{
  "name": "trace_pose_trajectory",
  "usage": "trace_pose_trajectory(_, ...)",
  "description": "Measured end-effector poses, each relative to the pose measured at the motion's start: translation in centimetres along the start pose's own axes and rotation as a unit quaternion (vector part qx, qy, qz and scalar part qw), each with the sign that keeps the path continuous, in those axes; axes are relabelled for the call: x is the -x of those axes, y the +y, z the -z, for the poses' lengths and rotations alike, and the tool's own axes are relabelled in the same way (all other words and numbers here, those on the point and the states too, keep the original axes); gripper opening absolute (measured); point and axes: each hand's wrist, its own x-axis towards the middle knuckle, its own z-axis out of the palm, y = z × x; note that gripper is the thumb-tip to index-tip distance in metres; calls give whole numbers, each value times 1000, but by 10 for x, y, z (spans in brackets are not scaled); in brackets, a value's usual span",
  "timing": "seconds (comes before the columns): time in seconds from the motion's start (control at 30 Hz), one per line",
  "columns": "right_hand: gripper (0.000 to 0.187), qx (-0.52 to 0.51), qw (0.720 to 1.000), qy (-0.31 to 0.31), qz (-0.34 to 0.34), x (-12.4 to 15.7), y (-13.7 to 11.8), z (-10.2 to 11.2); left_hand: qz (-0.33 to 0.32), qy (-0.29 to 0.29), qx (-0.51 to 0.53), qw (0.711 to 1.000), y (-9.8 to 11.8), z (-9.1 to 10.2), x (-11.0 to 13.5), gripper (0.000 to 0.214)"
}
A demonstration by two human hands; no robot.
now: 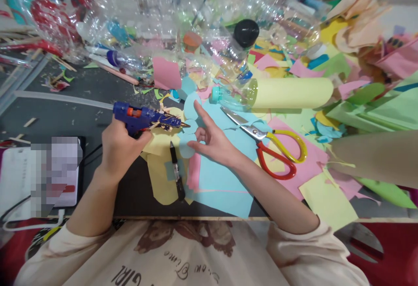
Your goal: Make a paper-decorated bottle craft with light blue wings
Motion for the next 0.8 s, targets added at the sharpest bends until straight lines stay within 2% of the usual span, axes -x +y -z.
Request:
trace_pose_trajectory(0.3,92,8,1000,-12,16,0,3,2,11,-26,-3,1000,1,2,-1,26)
trace_pose_trajectory(0.5,92,3,1000,-6,21,0,3,2,18,-12,38,999,5,7,-3,32)
trace_pose_trajectory(0.67,93,-6,1000,3,15,0,3,1,1,3,46,999,2,8,-2,19)
trace_pose_trajectory(0.8,94,-5,1000,3,10,0,3,1,-6,0,21,1000,-5,6,-1,18)
